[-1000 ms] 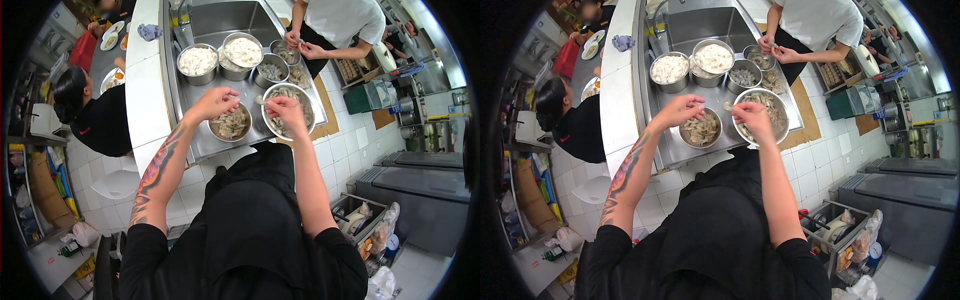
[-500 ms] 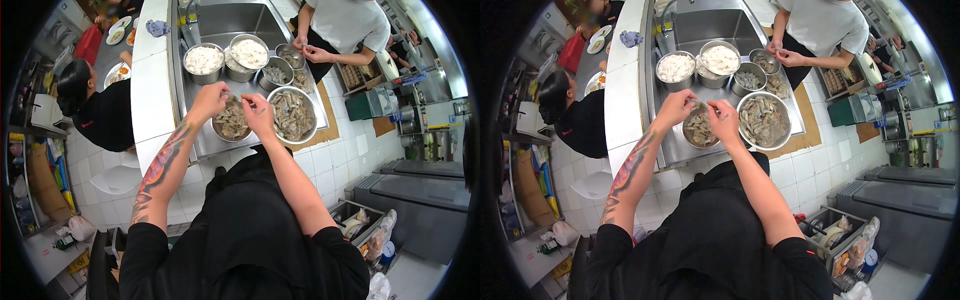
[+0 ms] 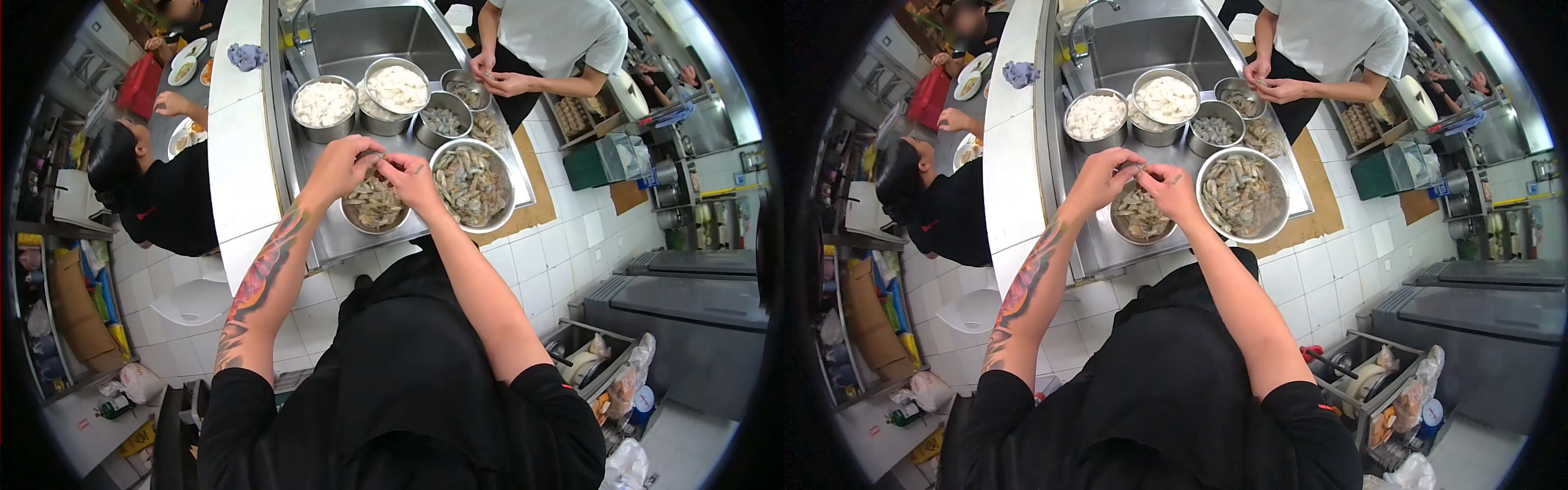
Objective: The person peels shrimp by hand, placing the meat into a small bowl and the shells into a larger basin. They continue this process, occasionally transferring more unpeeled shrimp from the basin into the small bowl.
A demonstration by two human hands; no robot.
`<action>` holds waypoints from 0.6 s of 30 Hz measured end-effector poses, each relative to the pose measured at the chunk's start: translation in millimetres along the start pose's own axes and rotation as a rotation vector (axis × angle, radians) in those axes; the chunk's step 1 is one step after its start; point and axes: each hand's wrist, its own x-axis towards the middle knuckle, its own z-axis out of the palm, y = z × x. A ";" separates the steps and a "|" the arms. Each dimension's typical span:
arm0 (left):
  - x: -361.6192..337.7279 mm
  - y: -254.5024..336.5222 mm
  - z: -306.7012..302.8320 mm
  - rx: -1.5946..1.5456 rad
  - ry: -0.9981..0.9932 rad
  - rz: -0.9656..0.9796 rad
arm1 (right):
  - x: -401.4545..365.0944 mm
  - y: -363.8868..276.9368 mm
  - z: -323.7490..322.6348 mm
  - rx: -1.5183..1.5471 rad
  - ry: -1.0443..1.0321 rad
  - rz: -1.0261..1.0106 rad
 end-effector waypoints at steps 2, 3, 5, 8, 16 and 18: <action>1.2 0.6 -0.9 -0.058 0.023 -0.053 | -1.1 -9.0 2.5 0.119 0.041 -0.022; 1.3 -0.7 0.0 -0.057 0.022 -0.054 | -3.1 -17.4 3.0 0.179 0.057 0.021; 2.1 -5.4 2.4 -0.326 0.021 -0.179 | -5.7 -27.5 2.8 0.239 0.073 0.066; 3.5 -10.9 -2.5 -0.618 -0.075 -0.268 | -8.3 -34.6 2.8 0.293 0.075 0.098; 1.0 -13.4 -17.1 -0.893 -0.246 -0.380 | -26.6 -47.3 1.2 0.658 0.008 0.200; 0.5 -13.4 -17.5 -0.892 -0.274 -0.379 | -27.8 -39.9 -0.3 0.670 0.004 0.215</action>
